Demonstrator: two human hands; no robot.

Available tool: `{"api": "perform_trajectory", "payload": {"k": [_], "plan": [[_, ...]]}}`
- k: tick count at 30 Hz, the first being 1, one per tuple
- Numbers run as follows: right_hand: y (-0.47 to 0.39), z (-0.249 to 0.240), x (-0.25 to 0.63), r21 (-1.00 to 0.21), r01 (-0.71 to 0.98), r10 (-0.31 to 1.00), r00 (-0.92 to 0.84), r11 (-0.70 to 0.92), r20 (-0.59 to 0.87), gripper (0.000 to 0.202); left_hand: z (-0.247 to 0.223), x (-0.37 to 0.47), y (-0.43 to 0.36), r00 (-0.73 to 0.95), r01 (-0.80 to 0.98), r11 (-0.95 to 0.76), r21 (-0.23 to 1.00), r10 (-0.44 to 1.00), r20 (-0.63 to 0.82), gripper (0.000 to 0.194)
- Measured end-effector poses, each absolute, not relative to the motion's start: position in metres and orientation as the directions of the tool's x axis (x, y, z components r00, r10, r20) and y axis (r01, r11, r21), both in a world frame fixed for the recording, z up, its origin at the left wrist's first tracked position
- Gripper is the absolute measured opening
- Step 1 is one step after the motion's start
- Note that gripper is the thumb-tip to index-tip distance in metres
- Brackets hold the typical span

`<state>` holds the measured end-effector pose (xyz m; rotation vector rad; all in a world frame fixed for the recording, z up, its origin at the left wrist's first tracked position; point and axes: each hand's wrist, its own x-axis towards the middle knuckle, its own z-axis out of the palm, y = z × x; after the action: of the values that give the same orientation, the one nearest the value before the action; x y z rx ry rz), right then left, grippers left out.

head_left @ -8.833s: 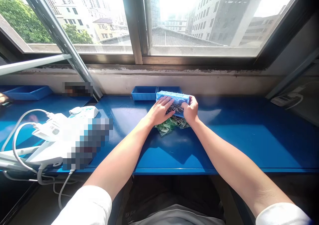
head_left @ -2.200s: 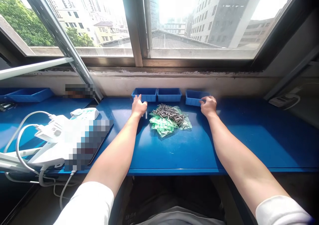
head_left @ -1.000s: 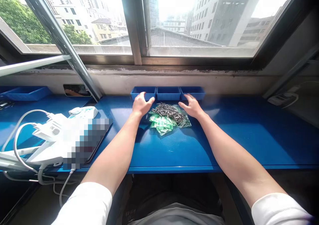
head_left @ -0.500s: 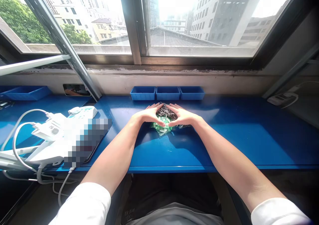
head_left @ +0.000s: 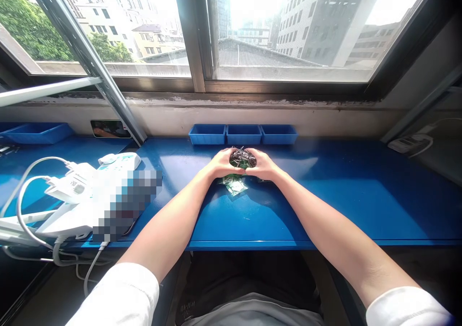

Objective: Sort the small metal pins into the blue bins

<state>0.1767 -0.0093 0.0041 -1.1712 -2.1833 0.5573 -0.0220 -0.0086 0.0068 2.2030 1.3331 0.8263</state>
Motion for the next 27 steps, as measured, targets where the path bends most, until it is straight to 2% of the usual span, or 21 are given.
{"api": "perform_trajectory", "payload": {"k": [4,8,12,17,23,27], "plan": [[-0.008,0.000,0.174,-0.647,0.551,0.850,-0.328,0.527,0.413,0.059,0.000,-0.014,-0.008,0.307,0.626,-0.488,0.608,0.872,0.382,0.062],[-0.005,-0.003,0.175,-0.687,0.513,0.854,-0.230,0.514,0.467,0.048,-0.004,-0.011,-0.006,0.226,0.630,-0.484,0.607,0.862,0.454,0.054],[-0.002,-0.004,0.178,-0.732,0.511,0.882,-0.131,0.451,0.452,0.036,-0.003,-0.014,-0.006,0.138,0.641,-0.437,0.631,0.874,0.465,0.053],[-0.001,-0.003,0.177,-0.723,0.570,0.910,-0.118,0.391,0.398,0.037,0.000,-0.017,-0.005,0.132,0.718,-0.392,0.576,0.889,0.439,0.048],[-0.005,0.001,0.177,-0.608,0.640,0.877,-0.260,0.470,0.404,0.046,0.004,-0.017,-0.009,0.225,0.741,-0.419,0.525,0.891,0.394,0.063],[-0.010,0.009,0.186,-0.537,0.722,0.900,-0.359,0.437,0.249,0.066,0.011,-0.022,-0.015,0.316,0.765,-0.417,0.490,0.907,0.279,0.090]]}}
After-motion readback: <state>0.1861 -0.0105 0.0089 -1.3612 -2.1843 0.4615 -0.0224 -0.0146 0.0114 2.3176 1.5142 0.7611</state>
